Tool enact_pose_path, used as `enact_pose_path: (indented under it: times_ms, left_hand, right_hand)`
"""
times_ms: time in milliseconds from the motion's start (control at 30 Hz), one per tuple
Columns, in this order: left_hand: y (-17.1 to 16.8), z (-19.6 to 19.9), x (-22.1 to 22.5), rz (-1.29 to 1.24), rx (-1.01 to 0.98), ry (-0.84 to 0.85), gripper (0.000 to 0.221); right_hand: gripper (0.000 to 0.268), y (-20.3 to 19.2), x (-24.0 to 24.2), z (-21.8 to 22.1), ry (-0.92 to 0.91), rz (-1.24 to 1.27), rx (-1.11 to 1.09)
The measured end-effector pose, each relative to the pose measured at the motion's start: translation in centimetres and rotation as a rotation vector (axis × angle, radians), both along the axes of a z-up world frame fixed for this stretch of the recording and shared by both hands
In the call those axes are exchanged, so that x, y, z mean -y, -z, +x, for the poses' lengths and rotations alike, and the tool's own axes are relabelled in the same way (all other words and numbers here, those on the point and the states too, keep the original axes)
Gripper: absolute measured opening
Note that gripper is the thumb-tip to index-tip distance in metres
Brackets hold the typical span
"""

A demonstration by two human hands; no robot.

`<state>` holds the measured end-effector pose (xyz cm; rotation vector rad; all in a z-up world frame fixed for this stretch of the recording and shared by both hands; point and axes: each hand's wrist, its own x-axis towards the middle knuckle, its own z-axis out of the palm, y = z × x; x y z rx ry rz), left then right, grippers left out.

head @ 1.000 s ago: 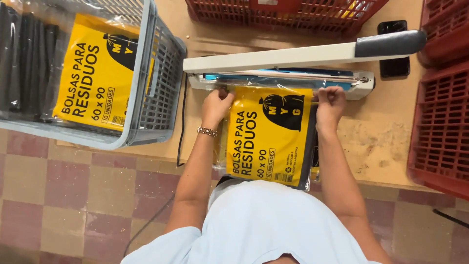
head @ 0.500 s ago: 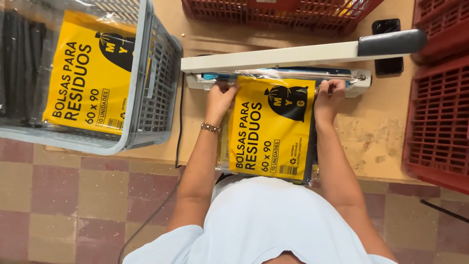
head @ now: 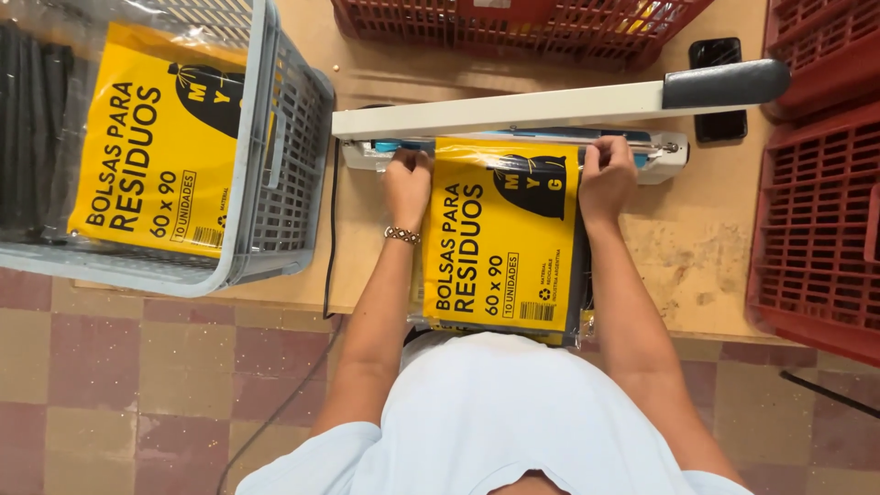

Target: Sealing plastic trash bags using a manual heat sealer and organizing them into baskets.

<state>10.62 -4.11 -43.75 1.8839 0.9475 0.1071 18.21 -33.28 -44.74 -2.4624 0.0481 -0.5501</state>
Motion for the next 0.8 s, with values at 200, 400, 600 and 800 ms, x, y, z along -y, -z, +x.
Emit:
enact_pose_path:
  times_ms: [200,400,600,800]
  left_hand:
    - [0.4,-0.3,0.6,-0.01,0.097,-0.056,0.021]
    - [-2.1,-0.3,0.5,-0.082,0.118,-0.01,0.025]
    - [0.4,0.1,0.4,0.003,0.074,-0.079,0.024]
    - [0.9,-1.1,0.4,0.036,0.089,-0.031,0.021]
  right_hand:
    - [0.016,-7.1,-0.8,-0.7,-0.362,-0.253,0.5]
    - [0.037,-18.1,-6.6,6.8,-0.591,-0.759,0.392]
    - [0.07,-13.9,-6.8,7.4,-0.632,-0.583,-0.629]
    - [0.083,-12.0,-6.6,6.5,-0.522,-0.41,-0.64]
